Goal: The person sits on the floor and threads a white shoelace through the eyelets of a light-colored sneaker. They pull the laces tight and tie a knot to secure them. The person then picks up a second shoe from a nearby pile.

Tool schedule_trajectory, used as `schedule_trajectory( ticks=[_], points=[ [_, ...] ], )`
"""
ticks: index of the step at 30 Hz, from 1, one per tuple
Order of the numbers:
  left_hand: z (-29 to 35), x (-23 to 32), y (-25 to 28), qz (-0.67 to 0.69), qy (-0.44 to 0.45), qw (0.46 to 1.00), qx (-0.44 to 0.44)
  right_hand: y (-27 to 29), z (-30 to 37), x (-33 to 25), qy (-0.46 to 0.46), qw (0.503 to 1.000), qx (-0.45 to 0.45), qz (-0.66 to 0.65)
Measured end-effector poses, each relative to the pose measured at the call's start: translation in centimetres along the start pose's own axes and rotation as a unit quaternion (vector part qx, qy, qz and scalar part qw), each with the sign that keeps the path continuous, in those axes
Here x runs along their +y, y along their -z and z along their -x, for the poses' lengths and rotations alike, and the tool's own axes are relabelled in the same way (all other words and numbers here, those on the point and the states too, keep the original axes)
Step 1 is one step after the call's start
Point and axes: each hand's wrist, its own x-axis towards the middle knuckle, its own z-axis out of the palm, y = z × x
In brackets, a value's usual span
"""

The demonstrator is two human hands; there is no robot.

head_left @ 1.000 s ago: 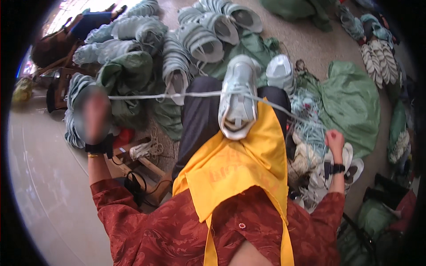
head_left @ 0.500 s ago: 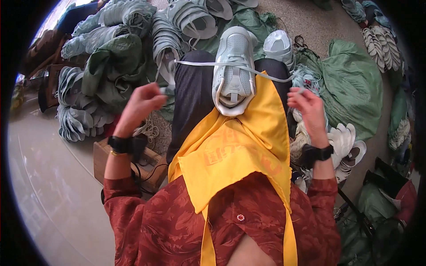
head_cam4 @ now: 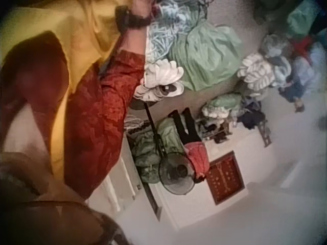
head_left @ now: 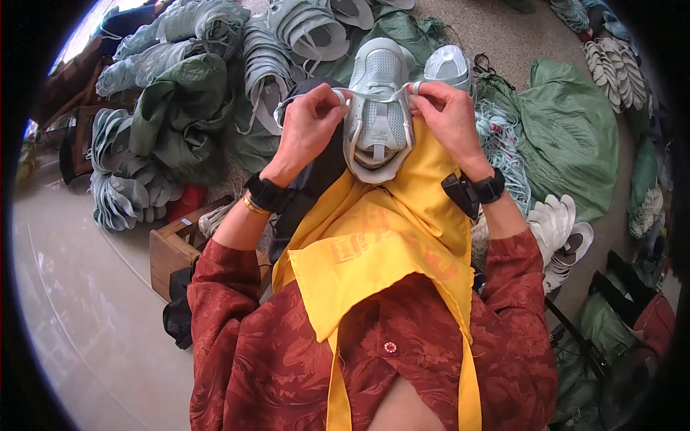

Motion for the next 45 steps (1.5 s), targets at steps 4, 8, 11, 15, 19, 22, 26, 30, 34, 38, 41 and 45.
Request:
schedule_trajectory(
  ticks=[4,8,11,15,19,22,26,30,34,38,41,45],
  points=[
    [-0.7,-0.6,-0.3,0.112,-0.001,0.994,-0.005,0.0,0.4,0.0,-0.067,0.99,0.001,-0.123],
    [-0.6,-0.2,-0.3,0.169,0.014,0.985,-0.021,0.0,1.4,0.4,-0.073,0.987,0.015,-0.146],
    [-0.4,0.2,-0.1,0.188,0.021,0.981,-0.034,-0.2,2.0,0.5,-0.07,0.985,0.031,-0.156],
    [-0.3,-0.1,-0.1,0.211,0.007,0.977,-0.041,-0.6,2.4,0.8,-0.053,0.985,0.051,-0.157],
    [-0.3,-0.2,-0.2,0.214,0.009,0.976,-0.039,-1.0,2.6,0.6,-0.046,0.991,0.06,-0.111],
    [-0.3,-0.4,-0.3,0.216,0.002,0.976,-0.031,-1.3,2.4,0.0,-0.026,0.997,0.064,-0.041],
    [-0.2,-0.4,-0.7,0.242,0.009,0.97,-0.01,-1.3,2.2,-0.3,-0.027,0.998,0.056,-0.026],
    [-0.1,-0.5,-1.4,0.26,0.007,0.965,0.019,-1.2,2.2,0.7,-0.05,0.993,0.049,-0.094],
    [-0.3,0.0,-1.7,0.264,0.002,0.964,0.029,-1.1,2.2,1.0,-0.057,0.992,0.042,-0.102],
    [-0.3,-0.4,-1.8,0.265,-0.013,0.964,0.031,-1.1,2.2,1.1,-0.056,0.991,0.036,-0.12],
    [-0.2,-0.1,-1.9,0.249,-0.025,0.968,0.033,-1.2,2.3,0.7,-0.065,0.991,0.04,-0.11],
    [0.0,-0.2,-2.4,0.171,-0.022,0.983,0.062,-1.1,2.3,0.8,-0.056,0.992,0.041,-0.106]
  ],
)
